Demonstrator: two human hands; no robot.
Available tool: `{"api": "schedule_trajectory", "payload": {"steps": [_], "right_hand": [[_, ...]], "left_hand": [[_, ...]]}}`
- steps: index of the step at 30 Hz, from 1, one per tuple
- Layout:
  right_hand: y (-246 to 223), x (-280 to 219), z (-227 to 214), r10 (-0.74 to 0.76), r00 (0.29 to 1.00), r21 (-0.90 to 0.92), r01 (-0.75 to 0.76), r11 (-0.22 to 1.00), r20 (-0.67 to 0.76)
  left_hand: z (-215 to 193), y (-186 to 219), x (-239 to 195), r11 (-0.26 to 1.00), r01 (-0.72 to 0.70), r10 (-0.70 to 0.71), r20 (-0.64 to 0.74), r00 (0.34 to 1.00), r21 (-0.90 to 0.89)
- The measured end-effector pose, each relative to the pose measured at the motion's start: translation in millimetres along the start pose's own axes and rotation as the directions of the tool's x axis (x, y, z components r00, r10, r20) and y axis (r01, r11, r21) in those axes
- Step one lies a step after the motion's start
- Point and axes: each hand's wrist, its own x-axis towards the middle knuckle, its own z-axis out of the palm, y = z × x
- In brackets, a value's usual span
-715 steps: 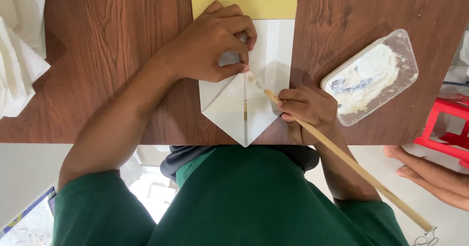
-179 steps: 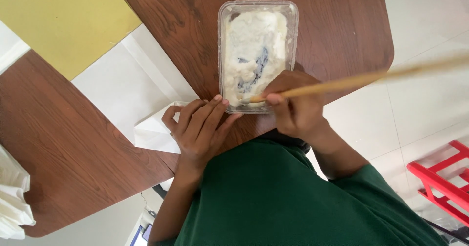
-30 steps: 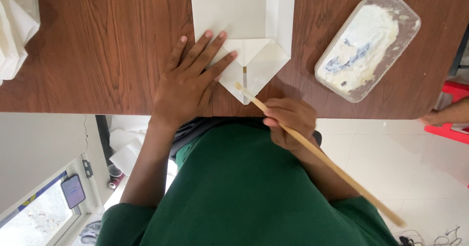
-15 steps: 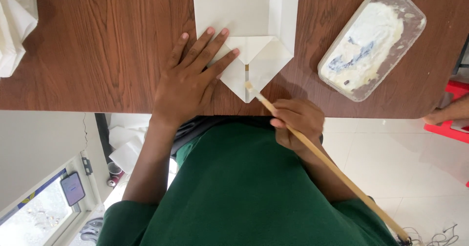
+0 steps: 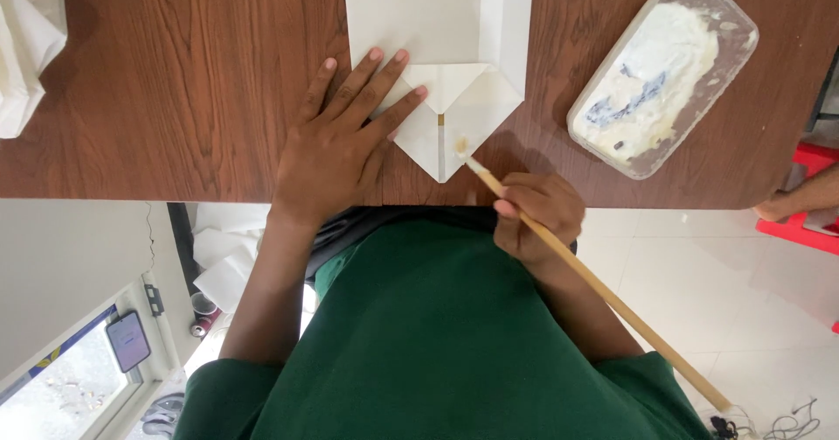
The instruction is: The person applies glue to the edges of a folded white paper structure using a brush, then folds and presses the flaps to secure them. They repeat this process on different sections of the paper craft, occasionally picking up new sheets from a stack on the table.
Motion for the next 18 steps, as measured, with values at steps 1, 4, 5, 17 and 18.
{"api": "schedule_trajectory", "payload": {"steps": [1,4,5,17,18], "right_hand": [[-1.3,-0.8,0.1,0.001,1.000,-0.001,-0.001,1.000,-0.001],[-0.7,-1.9,1.2,-0.008,0.997,0.122,-0.002,0.993,0.080],[0.0,-4.1,0.3,0.018,0.998,0.204,-0.029,0.979,0.055],[1.5,3.5,-3.1,-0.068,0.996,0.097,0.062,0.993,0.065],[0.4,2.2,-4.8,-0.061,0.993,0.151,0.045,0.987,0.104]], "left_hand": [[-0.3,0.7,-0.1,1.000,-0.001,0.001,0.000,1.000,-0.001],[-1.2,0.4,0.3,1.000,0.009,-0.010,-0.006,1.000,-0.012],[-0.4,0.3,0.0,1.000,0.004,-0.005,-0.016,1.000,-0.014],[-0.7,0.3,-0.2,1.000,0.009,-0.009,-0.006,1.000,-0.027],[-0.2,0.3,0.1,1.000,0.000,0.000,-0.021,1.000,-0.017]]}}
